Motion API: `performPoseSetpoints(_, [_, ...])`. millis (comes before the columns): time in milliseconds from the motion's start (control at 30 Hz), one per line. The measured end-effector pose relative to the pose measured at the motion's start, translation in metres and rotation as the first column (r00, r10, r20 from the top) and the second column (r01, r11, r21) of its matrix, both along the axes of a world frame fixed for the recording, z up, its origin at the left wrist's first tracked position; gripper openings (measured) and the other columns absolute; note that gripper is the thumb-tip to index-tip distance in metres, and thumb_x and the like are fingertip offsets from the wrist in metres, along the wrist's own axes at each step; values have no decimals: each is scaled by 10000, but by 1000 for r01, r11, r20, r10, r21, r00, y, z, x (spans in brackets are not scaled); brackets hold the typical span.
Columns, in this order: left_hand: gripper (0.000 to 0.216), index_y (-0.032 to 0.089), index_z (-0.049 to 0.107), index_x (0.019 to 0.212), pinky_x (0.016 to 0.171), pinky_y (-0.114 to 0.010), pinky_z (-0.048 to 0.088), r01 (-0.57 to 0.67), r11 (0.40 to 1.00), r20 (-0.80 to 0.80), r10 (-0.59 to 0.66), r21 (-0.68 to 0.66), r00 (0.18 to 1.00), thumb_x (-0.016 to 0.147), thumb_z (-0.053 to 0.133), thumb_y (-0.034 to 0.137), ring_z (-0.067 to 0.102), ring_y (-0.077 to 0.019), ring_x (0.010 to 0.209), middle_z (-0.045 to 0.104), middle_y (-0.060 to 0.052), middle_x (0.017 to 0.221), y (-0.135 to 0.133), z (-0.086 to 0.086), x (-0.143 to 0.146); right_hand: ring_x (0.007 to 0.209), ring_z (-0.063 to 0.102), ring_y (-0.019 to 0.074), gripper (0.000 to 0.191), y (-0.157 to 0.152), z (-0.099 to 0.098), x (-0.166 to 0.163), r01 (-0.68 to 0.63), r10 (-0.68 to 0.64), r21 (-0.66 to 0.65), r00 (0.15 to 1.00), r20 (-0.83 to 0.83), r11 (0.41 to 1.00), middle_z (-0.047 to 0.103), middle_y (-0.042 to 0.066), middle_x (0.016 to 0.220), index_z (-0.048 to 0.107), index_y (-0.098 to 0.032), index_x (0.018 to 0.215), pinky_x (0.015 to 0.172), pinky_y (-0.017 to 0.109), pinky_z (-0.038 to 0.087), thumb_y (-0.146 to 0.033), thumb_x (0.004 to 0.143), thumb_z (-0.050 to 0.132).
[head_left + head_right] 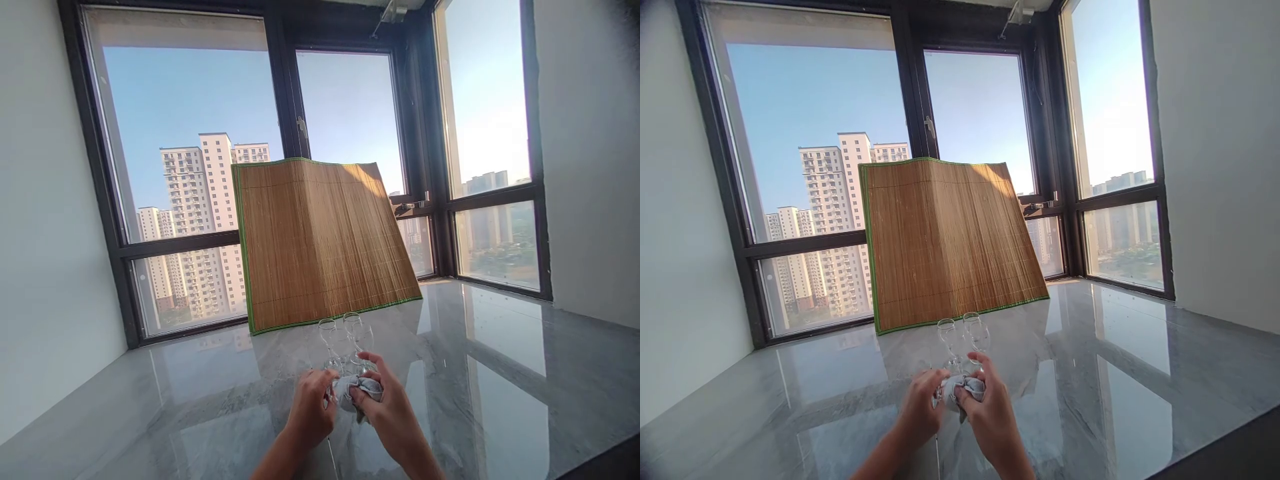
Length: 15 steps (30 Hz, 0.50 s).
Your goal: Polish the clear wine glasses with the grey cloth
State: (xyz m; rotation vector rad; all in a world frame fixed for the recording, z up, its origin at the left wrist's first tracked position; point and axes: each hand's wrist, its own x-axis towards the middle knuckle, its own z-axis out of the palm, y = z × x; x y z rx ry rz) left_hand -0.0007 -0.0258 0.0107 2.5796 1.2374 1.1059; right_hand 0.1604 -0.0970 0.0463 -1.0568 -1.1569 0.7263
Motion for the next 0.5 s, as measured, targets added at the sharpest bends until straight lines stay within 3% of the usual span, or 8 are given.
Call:
performPoseSetpoints(100, [339, 221, 644, 1010, 781, -308, 428, 30, 999, 46, -29, -36, 999, 727, 500, 103, 586, -216, 856, 677, -53, 885, -1, -1, 0, 603, 574, 154, 594, -3, 6, -2, -55, 52, -8, 978, -204, 998, 631, 6, 752, 571, -180, 1182, 526, 241, 453, -406, 656, 729])
performPoseSetpoints(200, [338, 222, 651, 1037, 814, -309, 447, 39, 997, 117, -31, -63, 993, 746, 503, 133, 598, -212, 883, 684, -60, 931, -1, -3, -1, 564, 552, 135, 689, -7, 11, -2, -88, 86, 7, 950, -301, 996, 627, 4, 743, 559, -192, 1246, 471, 214, 413, -435, 639, 775])
performPoseSetpoints(400, [205, 195, 674, 911, 761, -302, 492, 74, 984, 369, -8, -164, 929, 738, 590, 266, 615, -204, 795, 689, -55, 843, 5, -7, 0, 616, 575, 126, 794, -16, 17, 4, -228, 246, 93, 914, -324, 969, 624, 3, 819, 395, -267, 1436, 550, 232, 467, -424, 739, 741])
performPoseSetpoints(500, [186, 182, 668, 826, 721, -291, 496, 69, 971, 487, 52, -227, 872, 687, 641, 302, 611, -195, 751, 677, -38, 782, 10, -5, 0, 591, 543, 106, 764, -24, 22, 4, -257, 284, 139, 928, -242, 956, 618, -5, 825, 349, -284, 1461, 534, 215, 447, -384, 790, 701])
